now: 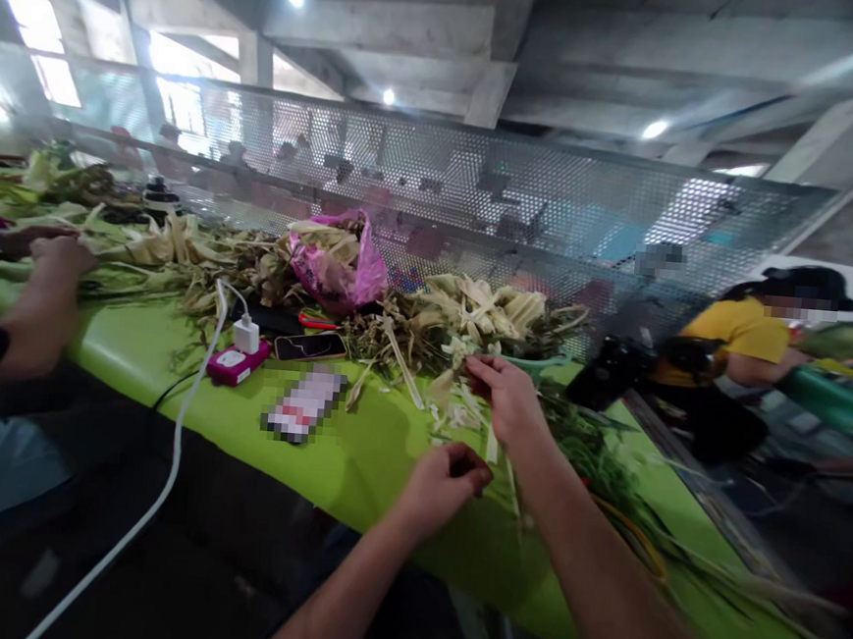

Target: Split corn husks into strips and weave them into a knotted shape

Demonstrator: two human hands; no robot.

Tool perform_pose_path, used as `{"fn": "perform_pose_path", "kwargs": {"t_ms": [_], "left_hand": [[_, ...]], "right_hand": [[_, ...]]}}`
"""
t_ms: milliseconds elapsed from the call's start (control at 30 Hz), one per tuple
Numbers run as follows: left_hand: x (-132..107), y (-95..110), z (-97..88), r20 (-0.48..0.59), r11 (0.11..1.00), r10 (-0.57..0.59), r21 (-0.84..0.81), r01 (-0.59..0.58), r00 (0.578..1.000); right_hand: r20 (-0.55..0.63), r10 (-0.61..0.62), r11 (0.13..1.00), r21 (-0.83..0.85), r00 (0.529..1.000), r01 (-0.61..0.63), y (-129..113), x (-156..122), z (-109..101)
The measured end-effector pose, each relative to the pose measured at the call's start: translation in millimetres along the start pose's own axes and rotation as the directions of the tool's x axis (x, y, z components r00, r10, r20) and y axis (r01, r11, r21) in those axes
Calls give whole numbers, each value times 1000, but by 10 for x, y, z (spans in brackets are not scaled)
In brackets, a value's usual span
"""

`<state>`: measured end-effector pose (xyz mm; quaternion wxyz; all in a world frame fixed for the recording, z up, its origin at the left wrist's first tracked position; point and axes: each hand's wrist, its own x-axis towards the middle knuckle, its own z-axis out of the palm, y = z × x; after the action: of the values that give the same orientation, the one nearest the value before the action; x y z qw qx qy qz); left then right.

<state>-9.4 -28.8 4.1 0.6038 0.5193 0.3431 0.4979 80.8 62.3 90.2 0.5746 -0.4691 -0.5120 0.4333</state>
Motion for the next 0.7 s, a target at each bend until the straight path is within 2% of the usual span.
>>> {"fn": "perform_pose_path", "kwargs": {"t_ms": [200,267,333,433,533,600,700], "left_hand": [[-12,22,-9,35,996,-63,-63,65,997],[-9,28,-17,59,992,-72,-97,77,996],[-6,41,-21,39,988,-90,-121,94,995],[-8,69,-24,5,985,-151,-87,151,989],[-22,94,-31,2,988,-127,-91,127,992],[-42,110,-39,15,990,-107,-95,108,994],[-68,135,-57,4,994,-85,-70,85,996]], "right_hand": [[58,-21,993,-118,998,28,-62,769,587],[87,-5,984,-175,996,20,-50,929,673],[113,-19,949,-310,993,54,-7,984,662],[239,-30,866,-479,971,145,95,881,466],[334,-20,784,-580,942,222,179,647,94],[329,-2,721,-654,944,229,196,468,-217],[229,-1,673,-720,973,170,168,206,-722]]}}
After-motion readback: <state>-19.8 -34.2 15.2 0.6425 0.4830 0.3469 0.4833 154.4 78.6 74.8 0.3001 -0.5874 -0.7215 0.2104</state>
